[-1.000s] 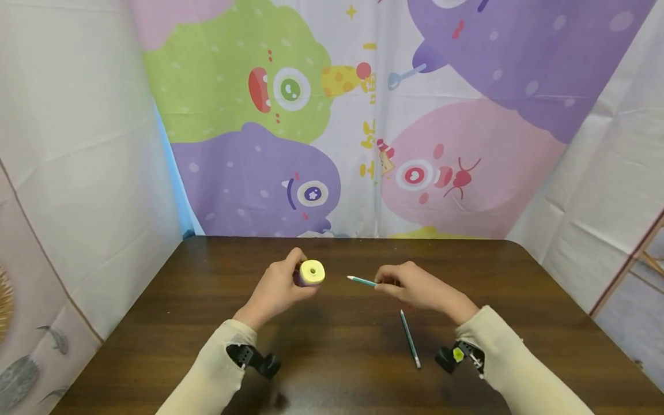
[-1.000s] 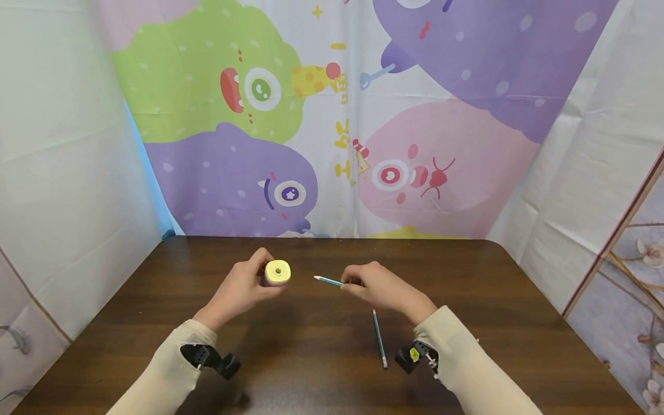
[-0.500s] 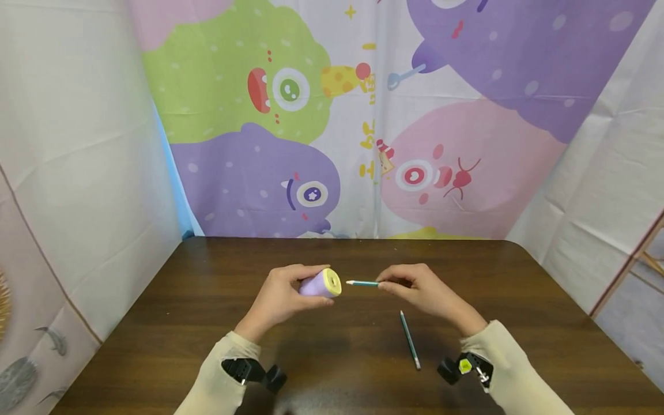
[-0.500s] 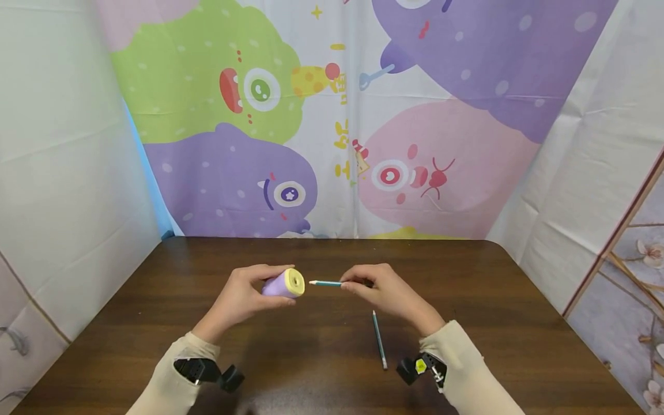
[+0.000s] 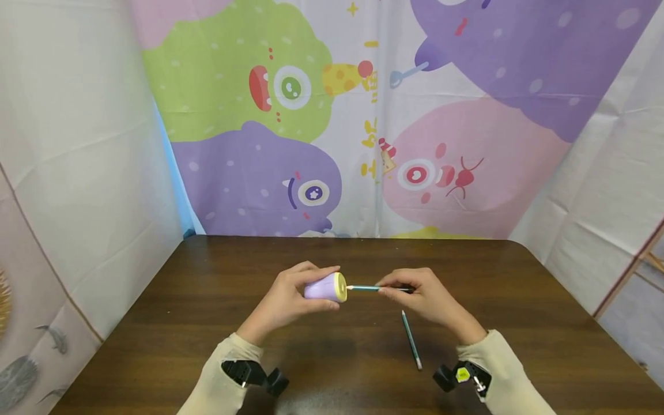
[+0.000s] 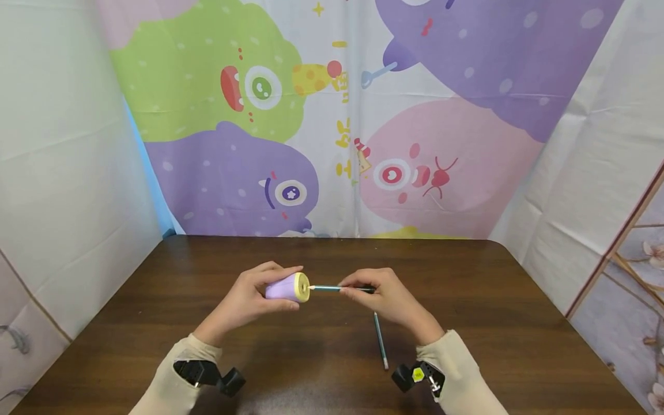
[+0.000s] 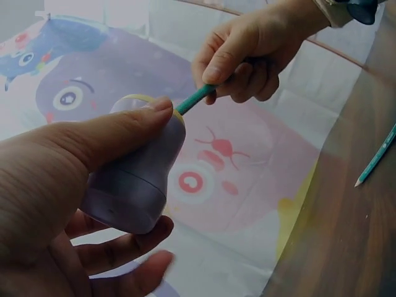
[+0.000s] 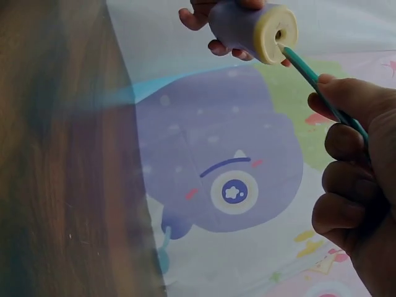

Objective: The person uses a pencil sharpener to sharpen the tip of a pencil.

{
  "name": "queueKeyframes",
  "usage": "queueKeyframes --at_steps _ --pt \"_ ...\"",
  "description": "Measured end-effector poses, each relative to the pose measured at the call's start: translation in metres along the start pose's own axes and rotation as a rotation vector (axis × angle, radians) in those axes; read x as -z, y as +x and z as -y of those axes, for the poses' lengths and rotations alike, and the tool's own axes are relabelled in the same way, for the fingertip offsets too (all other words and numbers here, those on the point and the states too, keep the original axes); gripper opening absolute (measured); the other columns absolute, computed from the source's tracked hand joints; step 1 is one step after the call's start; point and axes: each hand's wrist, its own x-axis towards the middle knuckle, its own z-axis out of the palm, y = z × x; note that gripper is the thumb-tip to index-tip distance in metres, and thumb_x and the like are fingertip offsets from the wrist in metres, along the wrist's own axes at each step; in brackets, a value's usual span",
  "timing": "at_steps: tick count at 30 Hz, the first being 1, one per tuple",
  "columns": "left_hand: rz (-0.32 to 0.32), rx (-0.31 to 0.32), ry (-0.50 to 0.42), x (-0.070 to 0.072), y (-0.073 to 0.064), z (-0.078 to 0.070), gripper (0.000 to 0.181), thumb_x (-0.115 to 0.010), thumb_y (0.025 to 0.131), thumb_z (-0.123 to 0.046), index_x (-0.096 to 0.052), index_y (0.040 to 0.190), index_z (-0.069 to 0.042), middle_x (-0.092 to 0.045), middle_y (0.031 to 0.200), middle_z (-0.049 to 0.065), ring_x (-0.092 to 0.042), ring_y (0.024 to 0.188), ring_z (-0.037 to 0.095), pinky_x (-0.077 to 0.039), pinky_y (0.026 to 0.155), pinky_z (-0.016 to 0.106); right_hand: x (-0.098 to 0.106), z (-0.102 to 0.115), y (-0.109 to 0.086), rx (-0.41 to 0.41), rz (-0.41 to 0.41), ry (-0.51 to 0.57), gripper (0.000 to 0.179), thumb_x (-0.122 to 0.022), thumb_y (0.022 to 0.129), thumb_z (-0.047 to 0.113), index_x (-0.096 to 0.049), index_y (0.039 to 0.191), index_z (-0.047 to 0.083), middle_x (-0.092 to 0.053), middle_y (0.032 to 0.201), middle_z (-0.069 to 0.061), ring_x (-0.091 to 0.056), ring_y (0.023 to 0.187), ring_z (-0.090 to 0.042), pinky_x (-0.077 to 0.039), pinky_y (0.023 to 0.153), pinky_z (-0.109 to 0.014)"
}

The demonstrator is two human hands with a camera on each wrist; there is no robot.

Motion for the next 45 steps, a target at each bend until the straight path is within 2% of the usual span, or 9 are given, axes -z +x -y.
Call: queueKeyframes --at_steps 4,10,13,19,27,32,38,43,45 --pt "-0.024 0.013 -0.065 -0.002 -0.002 0.001 0.058 -0.093 0.067 -0.015 -0.073 0.120 -0.008 -0.068 0.095 -0.001 -0.059 0.080 0.013 -0.051 0.063 0.026 -0.004 0.000 -0.003 0.024 -0.027 0.036 0.023 -0.074 0.080 -0.013 -0.075 0.094 0.004 -0.071 0.079 -0.002 -0.052 0.059 -0.002 -0.043 0.048 -0.018" --pt "-0.053 0.074 -0.152 -0.007 -0.003 0.001 0.053 -0.096 0.060 -0.012 -0.077 0.109 -0.008 -0.071 0.090 -0.001 -0.060 0.072 0.013 -0.053 0.059 0.029 -0.013 0.001 -0.004 0.007 -0.019 0.077 0.021 -0.074 0.079 -0.014 -0.076 0.092 0.004 -0.072 0.078 -0.003 -0.052 0.058 -0.003 -0.043 0.048 -0.018" --pt "-0.038 0.101 -0.171 -0.011 -0.003 0.002 0.052 -0.096 0.060 -0.011 -0.077 0.108 -0.007 -0.072 0.093 0.004 -0.062 0.070 0.013 -0.054 0.059 0.031 -0.017 0.003 -0.004 0.026 -0.020 0.063 0.020 -0.075 0.079 -0.013 -0.076 0.091 0.003 -0.073 0.079 -0.005 -0.055 0.060 -0.004 -0.046 0.049 -0.019" --pt "0.032 0.133 -0.229 -0.016 -0.003 0.007 0.052 -0.091 0.068 -0.006 -0.072 0.116 0.002 -0.073 0.098 0.014 -0.063 0.070 0.011 -0.056 0.063 0.029 -0.019 0.004 -0.004 0.059 -0.025 0.015 0.018 -0.076 0.077 -0.013 -0.075 0.090 0.000 -0.073 0.080 -0.008 -0.061 0.066 -0.004 -0.050 0.055 -0.018" --pt "0.055 0.130 -0.313 -0.018 -0.005 0.013 0.040 -0.088 0.072 -0.001 -0.071 0.108 0.003 -0.070 0.090 0.011 -0.062 0.073 0.015 -0.055 0.063 0.031 -0.021 0.003 -0.004 0.077 -0.018 0.025 0.020 -0.076 0.077 -0.013 -0.075 0.091 0.001 -0.073 0.081 -0.009 -0.062 0.066 -0.005 -0.050 0.055 -0.018" --pt "0.072 0.094 -0.306 -0.025 -0.006 0.013 0.036 -0.088 0.072 -0.003 -0.072 0.104 0.003 -0.070 0.088 0.010 -0.061 0.072 0.012 -0.054 0.062 0.029 -0.027 0.001 -0.005 0.103 0.018 0.029 0.020 -0.078 0.076 -0.012 -0.076 0.091 0.001 -0.074 0.082 -0.008 -0.065 0.067 -0.006 -0.052 0.055 -0.019" --pt "0.074 0.070 -0.293 -0.031 -0.006 0.013 0.035 -0.088 0.071 -0.001 -0.072 0.101 0.006 -0.071 0.086 0.012 -0.061 0.069 0.009 -0.054 0.061 0.029 -0.031 -0.001 -0.007 0.098 0.050 -0.007 0.013 -0.077 0.081 -0.004 -0.076 0.091 0.004 -0.074 0.083 -0.005 -0.065 0.069 -0.004 -0.053 0.057 -0.018" --pt "0.060 0.064 -0.285 -0.031 -0.006 0.014 0.035 -0.089 0.070 -0.001 -0.073 0.101 0.005 -0.071 0.086 0.012 -0.061 0.070 0.009 -0.054 0.061 0.030 -0.031 -0.002 -0.006 0.207 0.049 -0.123 0.005 -0.073 0.091 0.010 -0.076 0.094 0.007 -0.070 0.079 0.001 -0.059 0.063 0.000 -0.048 0.056 -0.013" --pt "0.051 0.059 -0.279 -0.030 -0.006 0.014 0.036 -0.089 0.069 -0.001 -0.073 0.101 0.004 -0.071 0.086 0.011 -0.061 0.070 0.009 -0.054 0.061 0.030 -0.031 -0.003 -0.005 0.289 0.026 -0.205 0.013 -0.068 0.096 0.018 -0.076 0.094 0.008 -0.065 0.074 0.004 -0.052 0.059 0.001 -0.043 0.054 -0.011"
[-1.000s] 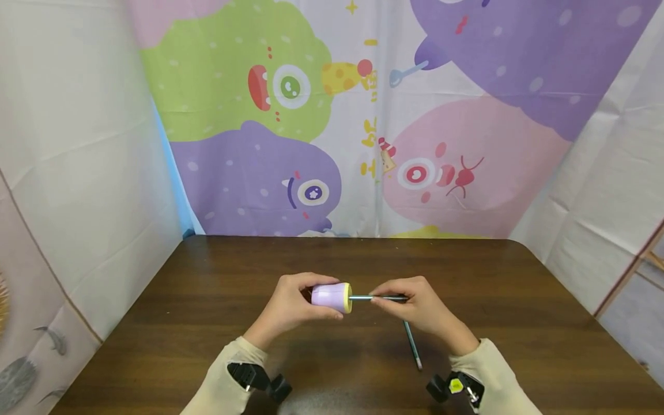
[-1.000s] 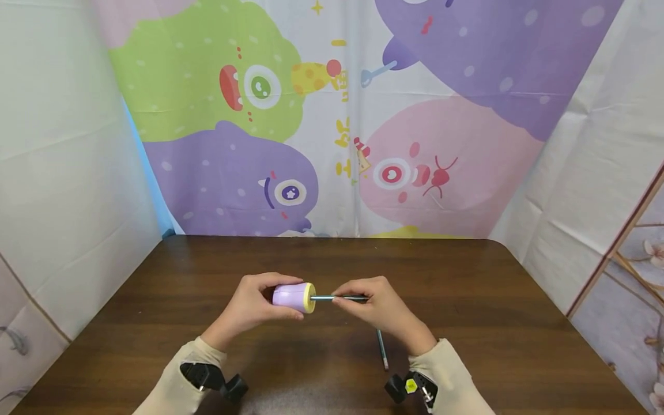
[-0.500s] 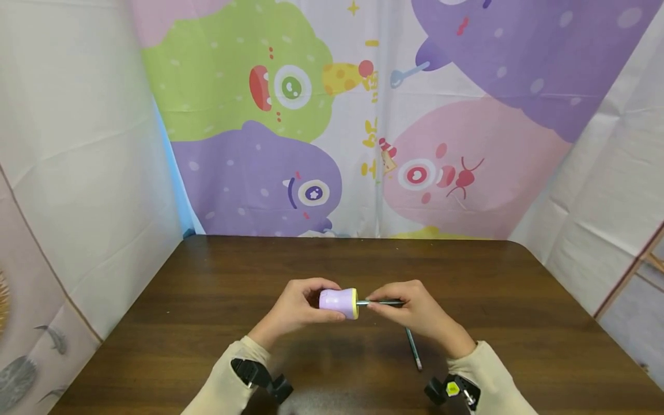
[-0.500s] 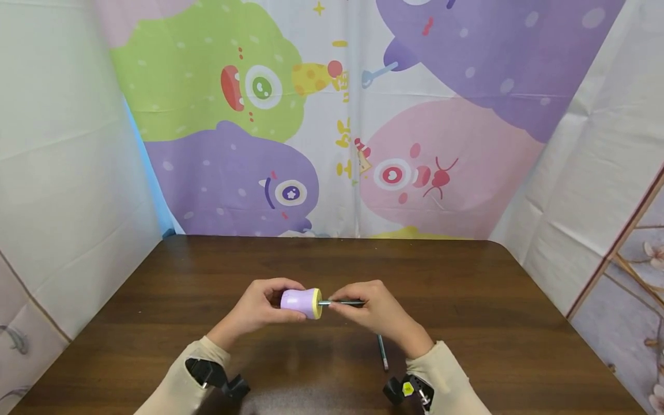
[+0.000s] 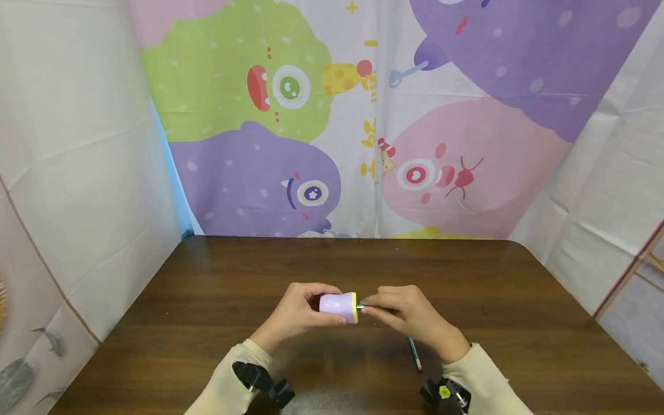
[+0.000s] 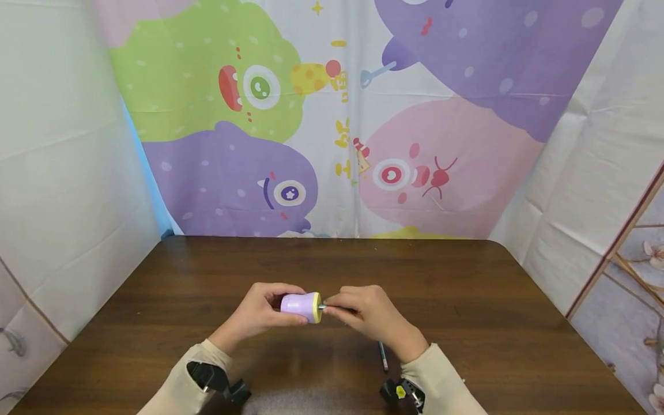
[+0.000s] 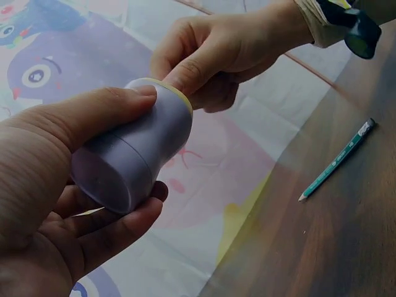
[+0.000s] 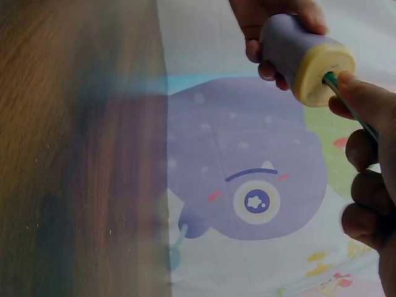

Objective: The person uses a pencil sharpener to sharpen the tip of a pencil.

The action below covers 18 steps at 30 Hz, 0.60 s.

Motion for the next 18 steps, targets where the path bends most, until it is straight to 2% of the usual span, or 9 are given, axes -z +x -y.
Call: queueKeyframes --at_steps 2,6,9,11,14,16,18 --pt "-0.011 -0.002 0.009 0.002 0.000 -0.001 0.036 -0.089 0.069 -0.001 -0.073 0.101 0.004 -0.072 0.086 0.011 -0.060 0.070 0.009 -0.054 0.061 0.030 -0.002 -0.001 0.001 0.066 -0.024 -0.106 0.023 -0.061 0.100 0.024 -0.076 0.093 0.008 -0.057 0.069 0.006 -0.043 0.054 0.000 -0.039 0.051 -0.012" --pt "-0.030 -0.003 0.012 0.004 0.000 -0.001 0.036 -0.090 0.068 0.000 -0.074 0.100 0.003 -0.072 0.086 0.010 -0.060 0.070 0.010 -0.053 0.060 0.027 -0.007 0.000 0.003 0.169 -0.082 -0.310 0.029 -0.057 0.103 0.026 -0.075 0.091 0.006 -0.054 0.066 0.005 -0.042 0.050 -0.004 -0.040 0.047 -0.015" --pt "-0.035 -0.007 0.004 0.003 0.001 -0.001 0.035 -0.089 0.068 0.001 -0.074 0.100 0.003 -0.072 0.086 0.011 -0.060 0.070 0.010 -0.053 0.060 0.026 -0.010 0.001 0.004 0.220 -0.139 -0.385 0.028 -0.056 0.103 0.024 -0.073 0.089 0.006 -0.052 0.064 0.004 -0.039 0.047 -0.004 -0.035 0.042 -0.015" --pt "-0.030 -0.004 -0.004 0.002 0.001 0.000 0.035 -0.089 0.069 0.001 -0.074 0.100 0.004 -0.072 0.086 0.011 -0.060 0.070 0.010 -0.052 0.060 0.026 -0.012 0.002 0.005 0.218 -0.178 -0.390 0.028 -0.057 0.103 0.023 -0.073 0.086 0.007 -0.050 0.062 0.005 -0.036 0.045 -0.003 -0.031 0.040 -0.014" --pt "-0.014 -0.001 -0.013 0.001 0.001 0.002 0.034 -0.088 0.070 0.000 -0.074 0.100 0.005 -0.072 0.085 0.012 -0.060 0.069 0.009 -0.053 0.060 0.027 -0.016 0.005 0.004 0.127 -0.200 -0.294 0.024 -0.064 0.098 0.020 -0.074 0.081 0.008 -0.054 0.060 0.006 -0.036 0.044 0.000 -0.028 0.041 -0.011" --pt "-0.007 0.002 -0.016 0.001 0.000 0.004 0.033 -0.088 0.071 0.000 -0.074 0.100 0.005 -0.071 0.085 0.012 -0.060 0.068 0.009 -0.053 0.059 0.028 -0.017 0.009 0.006 -0.013 -0.175 -0.185 0.016 -0.072 0.092 0.015 -0.075 0.077 0.008 -0.061 0.060 0.006 -0.040 0.045 0.003 -0.031 0.042 -0.011" --pt "-0.008 0.008 -0.021 0.002 -0.001 0.005 0.032 -0.087 0.071 0.000 -0.074 0.100 0.005 -0.071 0.084 0.013 -0.060 0.068 0.009 -0.053 0.059 0.028 -0.015 0.012 0.009 -0.204 -0.115 -0.073 0.010 -0.078 0.085 0.010 -0.076 0.075 0.008 -0.066 0.062 0.005 -0.043 0.048 0.005 -0.036 0.044 -0.013"
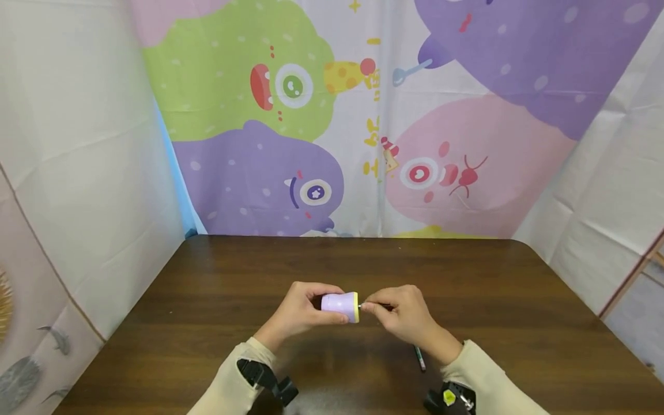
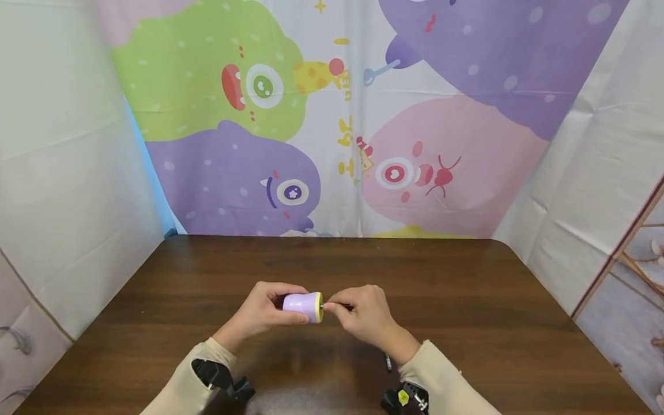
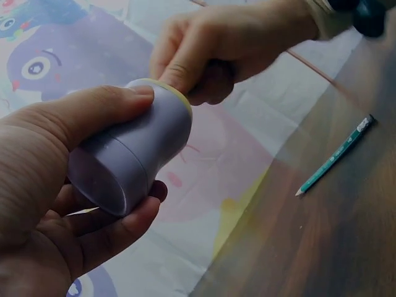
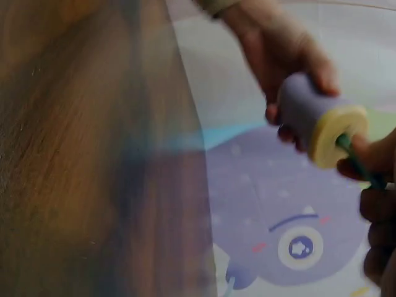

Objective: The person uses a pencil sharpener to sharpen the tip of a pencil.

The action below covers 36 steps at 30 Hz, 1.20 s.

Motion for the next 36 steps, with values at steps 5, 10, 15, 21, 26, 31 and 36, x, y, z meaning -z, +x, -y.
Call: queueKeyframes --at_steps 5,10,15,21,26,31,36 --pt "-0.006 0.032 -0.028 -0.002 0.000 0.003 0.032 -0.087 0.072 0.000 -0.074 0.101 0.006 -0.072 0.085 0.013 -0.060 0.069 0.010 -0.052 0.059 0.026 0.013 0.008 0.018 -0.499 0.278 0.162 0.012 -0.075 0.084 0.009 -0.077 0.075 0.003 -0.063 0.059 0.002 -0.042 0.051 -0.001 -0.035 0.046 -0.021" --pt "-0.015 0.035 -0.030 -0.002 0.000 0.004 0.033 -0.088 0.071 -0.001 -0.075 0.101 0.004 -0.072 0.086 0.012 -0.061 0.069 0.011 -0.052 0.060 0.026 0.020 0.009 0.033 -0.912 0.418 0.412 0.020 -0.072 0.087 0.012 -0.075 0.075 -0.004 -0.045 0.052 0.005 -0.032 0.048 -0.008 -0.026 0.045 -0.022" --pt "0.003 -0.029 -0.009 -0.002 -0.001 0.004 0.035 -0.089 0.068 0.001 -0.075 0.100 0.004 -0.073 0.087 0.011 -0.061 0.068 0.009 -0.054 0.058 0.032 0.023 0.006 0.034 -1.272 0.551 0.659 0.024 -0.065 0.091 0.018 -0.068 0.075 0.001 -0.032 0.048 0.006 -0.019 0.042 -0.006 -0.018 0.041 -0.020" --pt "0.044 -0.019 0.003 -0.003 -0.001 0.004 0.035 -0.089 0.070 -0.003 -0.075 0.102 0.003 -0.073 0.087 0.011 -0.061 0.067 0.008 -0.054 0.057 0.032 0.027 0.002 0.031 -1.284 0.706 0.716 0.024 -0.057 0.096 0.025 -0.063 0.083 0.006 -0.028 0.050 0.006 -0.017 0.043 -0.006 -0.015 0.042 -0.021" --pt "0.052 0.041 0.010 -0.003 -0.002 0.003 0.033 -0.088 0.072 -0.005 -0.075 0.102 0.002 -0.072 0.086 0.008 -0.060 0.067 0.008 -0.053 0.058 0.027 0.031 0.001 0.021 -0.734 0.705 0.388 0.026 -0.061 0.099 0.030 -0.067 0.105 0.006 -0.047 0.058 0.007 -0.036 0.047 -0.005 -0.030 0.044 -0.022" --pt "0.037 0.051 0.007 -0.001 -0.001 0.002 0.034 -0.088 0.072 -0.004 -0.075 0.102 0.002 -0.071 0.085 0.008 -0.060 0.067 0.009 -0.052 0.059 0.027 0.030 -0.006 0.005 -0.036 0.480 -0.156 0.030 -0.068 0.094 0.034 -0.062 0.112 0.012 -0.058 0.068 0.014 -0.040 0.051 0.004 -0.040 0.047 -0.019" --pt "0.016 0.035 -0.044 0.001 0.000 0.001 0.034 -0.086 0.072 0.001 -0.073 0.103 0.005 -0.071 0.086 0.011 -0.060 0.069 0.010 -0.052 0.060 0.026 0.026 -0.018 -0.006 0.365 0.223 -0.362 0.026 -0.056 0.100 0.030 -0.062 0.110 0.007 -0.062 0.077 0.005 -0.047 0.051 -0.003 -0.043 0.045 -0.020"
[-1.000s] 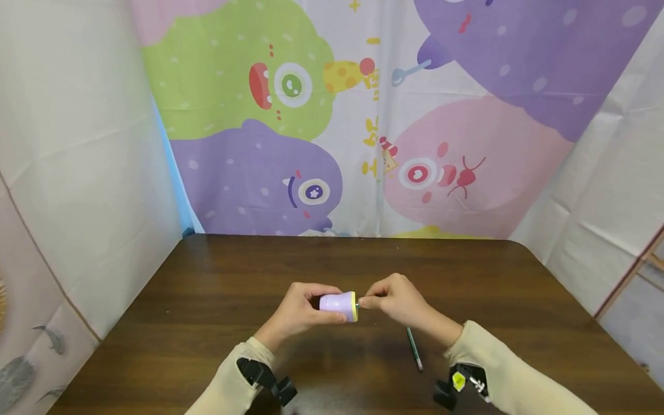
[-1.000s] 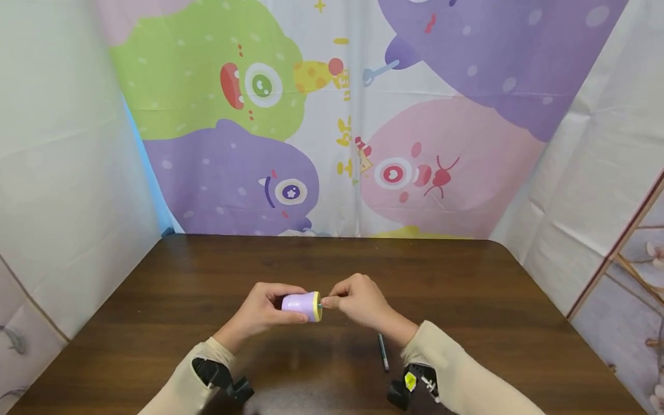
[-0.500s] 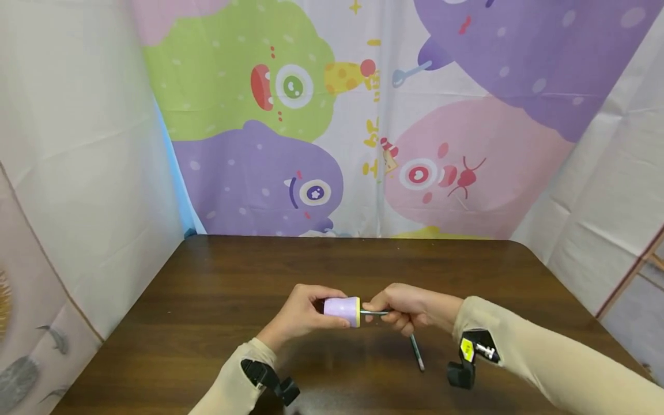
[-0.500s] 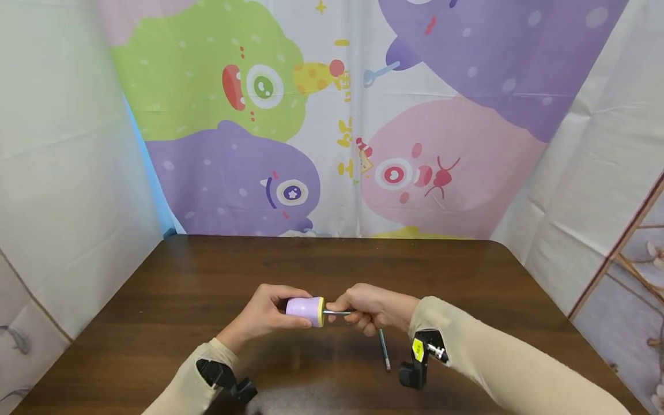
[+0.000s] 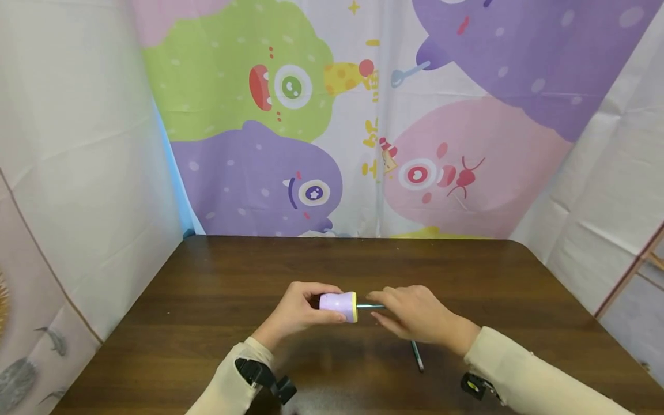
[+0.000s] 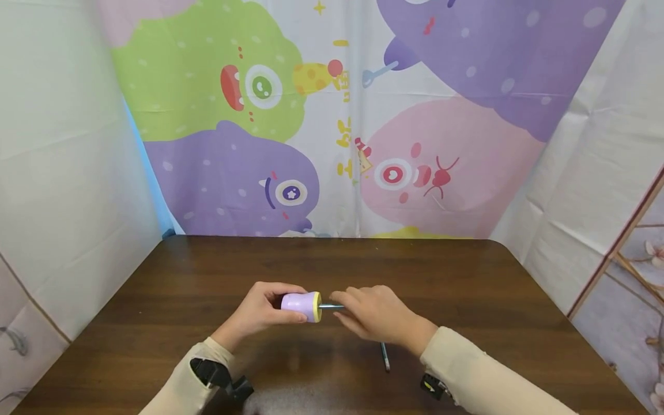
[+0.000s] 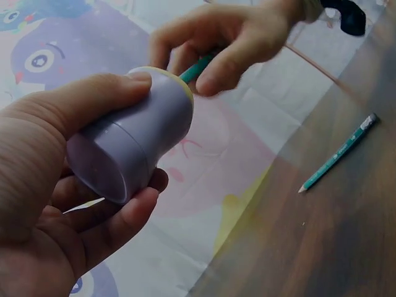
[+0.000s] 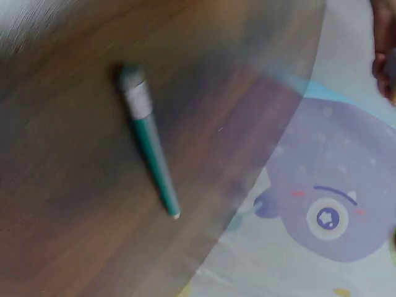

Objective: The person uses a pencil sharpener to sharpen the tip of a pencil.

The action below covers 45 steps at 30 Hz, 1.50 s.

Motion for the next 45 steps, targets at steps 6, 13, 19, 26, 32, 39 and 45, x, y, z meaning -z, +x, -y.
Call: queueKeyframes --at_steps 6,13,19,26,32,39,45 --pt "-0.003 -0.013 -0.010 0.000 0.000 -0.003 0.033 -0.085 0.073 0.001 -0.072 0.102 0.007 -0.071 0.086 0.012 -0.060 0.069 0.010 -0.052 0.059 0.026 -0.008 -0.008 0.005 0.289 -0.236 -0.255 0.022 -0.055 0.098 0.022 -0.070 0.097 0.005 -0.053 0.069 0.001 -0.045 0.051 -0.011 -0.038 0.044 -0.024" --pt "0.020 0.052 -0.081 -0.002 -0.001 0.000 0.030 -0.082 0.075 0.005 -0.070 0.103 0.012 -0.070 0.085 0.015 -0.060 0.067 0.010 -0.054 0.056 0.025 -0.008 -0.005 0.019 0.398 -0.387 -0.313 0.022 -0.059 0.100 0.020 -0.072 0.088 0.008 -0.043 0.059 0.003 -0.033 0.045 -0.006 -0.025 0.042 -0.018" --pt "0.026 0.079 -0.101 -0.007 0.001 -0.001 0.031 -0.082 0.076 0.002 -0.071 0.103 0.012 -0.070 0.085 0.014 -0.060 0.068 0.011 -0.053 0.056 0.024 -0.016 -0.003 0.011 0.320 -0.413 -0.270 0.028 -0.057 0.101 0.021 -0.069 0.081 0.006 -0.042 0.056 0.003 -0.033 0.041 -0.008 -0.026 0.038 -0.019" --pt "0.020 0.089 -0.121 -0.008 -0.001 -0.002 0.029 -0.081 0.076 0.004 -0.070 0.101 0.013 -0.069 0.084 0.014 -0.059 0.068 0.012 -0.053 0.056 0.024 -0.012 0.025 0.009 -0.221 -0.247 0.155 0.030 -0.066 0.096 0.028 -0.076 0.075 0.009 -0.064 0.058 0.005 -0.045 0.042 0.001 -0.039 0.041 -0.014" --pt "0.012 0.101 -0.091 -0.007 -0.002 0.000 0.029 -0.083 0.075 0.002 -0.072 0.101 0.011 -0.071 0.085 0.016 -0.060 0.068 0.013 -0.053 0.056 0.025 0.015 0.029 0.035 -0.858 0.196 0.558 0.017 -0.076 0.084 0.024 -0.081 0.080 0.008 -0.073 0.076 0.003 -0.058 0.063 -0.003 -0.049 0.058 -0.027" --pt "-0.001 0.036 -0.038 -0.007 -0.002 0.002 0.031 -0.086 0.072 0.002 -0.073 0.099 0.010 -0.071 0.084 0.015 -0.060 0.066 0.011 -0.053 0.055 0.027 0.019 0.013 0.049 -1.347 0.453 1.044 0.023 -0.072 0.082 0.019 -0.073 0.070 0.000 -0.043 0.046 0.005 -0.026 0.043 -0.006 -0.024 0.043 -0.022" --pt "0.023 -0.017 0.014 -0.010 -0.001 0.007 0.032 -0.088 0.071 -0.002 -0.075 0.098 0.006 -0.072 0.084 0.012 -0.060 0.065 0.007 -0.052 0.056 0.025 0.016 0.004 0.044 -1.468 0.709 1.181 0.026 -0.062 0.090 0.027 -0.065 0.074 0.006 -0.023 0.043 0.007 -0.013 0.041 -0.007 -0.012 0.041 -0.022"
